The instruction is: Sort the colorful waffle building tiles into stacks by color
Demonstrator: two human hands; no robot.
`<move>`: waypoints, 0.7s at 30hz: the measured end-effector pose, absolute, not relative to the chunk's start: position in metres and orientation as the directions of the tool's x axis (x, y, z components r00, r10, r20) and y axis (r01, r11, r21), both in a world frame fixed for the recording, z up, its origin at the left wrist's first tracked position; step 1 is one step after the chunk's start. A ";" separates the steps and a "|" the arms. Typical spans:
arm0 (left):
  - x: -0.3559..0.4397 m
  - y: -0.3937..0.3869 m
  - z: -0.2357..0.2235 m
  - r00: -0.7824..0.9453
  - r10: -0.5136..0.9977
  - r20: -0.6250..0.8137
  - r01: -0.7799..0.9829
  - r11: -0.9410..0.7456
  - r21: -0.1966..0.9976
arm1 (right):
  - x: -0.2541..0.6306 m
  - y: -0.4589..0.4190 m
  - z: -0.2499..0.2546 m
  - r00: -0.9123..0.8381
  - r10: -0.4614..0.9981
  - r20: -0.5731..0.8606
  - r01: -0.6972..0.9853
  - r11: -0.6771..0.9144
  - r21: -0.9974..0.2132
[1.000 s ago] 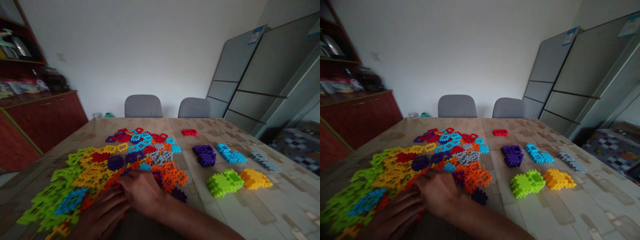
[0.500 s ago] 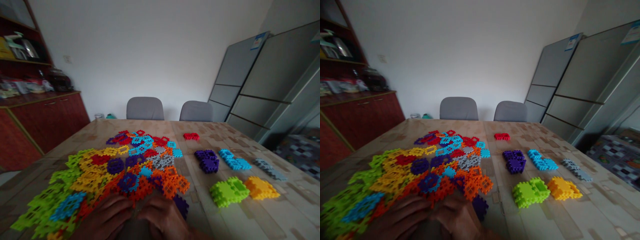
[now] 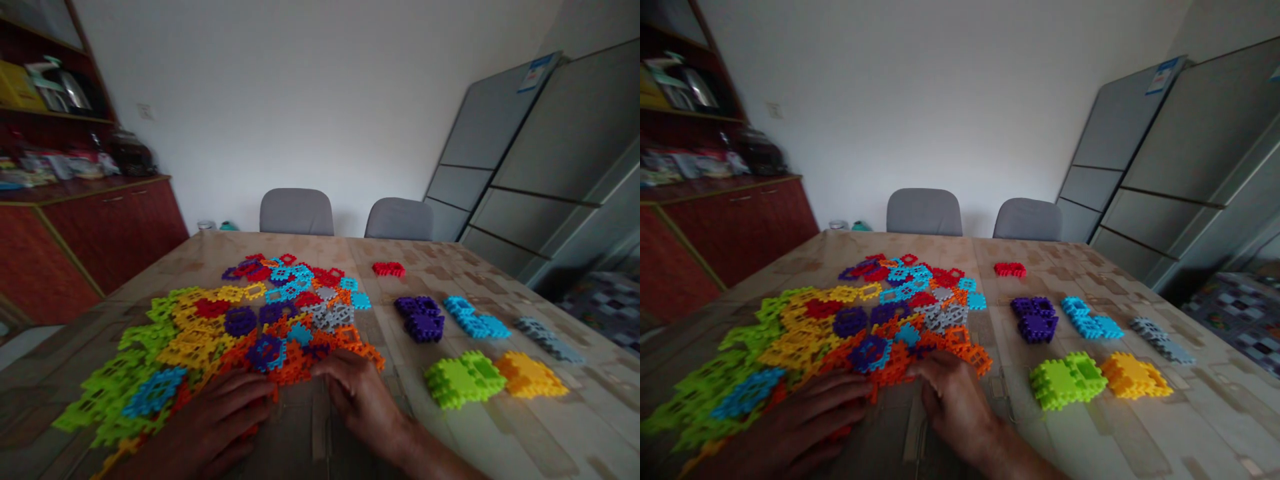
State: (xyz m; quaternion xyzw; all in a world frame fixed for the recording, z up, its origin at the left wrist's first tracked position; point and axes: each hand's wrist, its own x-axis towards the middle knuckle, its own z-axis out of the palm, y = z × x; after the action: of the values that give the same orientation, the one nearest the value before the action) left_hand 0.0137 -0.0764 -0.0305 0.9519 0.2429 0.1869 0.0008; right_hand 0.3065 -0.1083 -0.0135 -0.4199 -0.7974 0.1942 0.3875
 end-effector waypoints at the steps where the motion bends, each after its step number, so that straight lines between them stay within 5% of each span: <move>1: 0.013 -0.076 -0.029 0.806 0.478 0.350 0.468 -0.876 0.120 | 0.307 -0.107 -0.013 -0.355 0.815 0.458 0.516 0.579 -0.631; 9: -0.020 -0.047 -0.011 0.508 0.756 0.413 0.645 -0.652 0.399 | 0.336 -0.090 0.004 -0.330 0.848 0.415 0.547 0.530 -0.648; 16: -0.016 -0.051 -0.020 0.509 0.771 0.383 0.699 -0.630 0.339 | 0.348 -0.085 0.000 -0.376 0.888 0.264 0.746 0.459 -0.483; 21: -0.009 -0.050 -0.024 0.553 0.768 0.322 0.663 -0.640 0.389 | 0.332 -0.089 -0.011 -0.478 0.845 0.241 0.710 0.533 -0.461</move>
State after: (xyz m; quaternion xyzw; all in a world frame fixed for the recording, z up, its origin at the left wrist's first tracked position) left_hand -0.0087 -0.0501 -0.0239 0.8741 0.4093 0.2364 0.1120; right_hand 0.3325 -0.0893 -0.0107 -0.4593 -0.8463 0.1505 0.2241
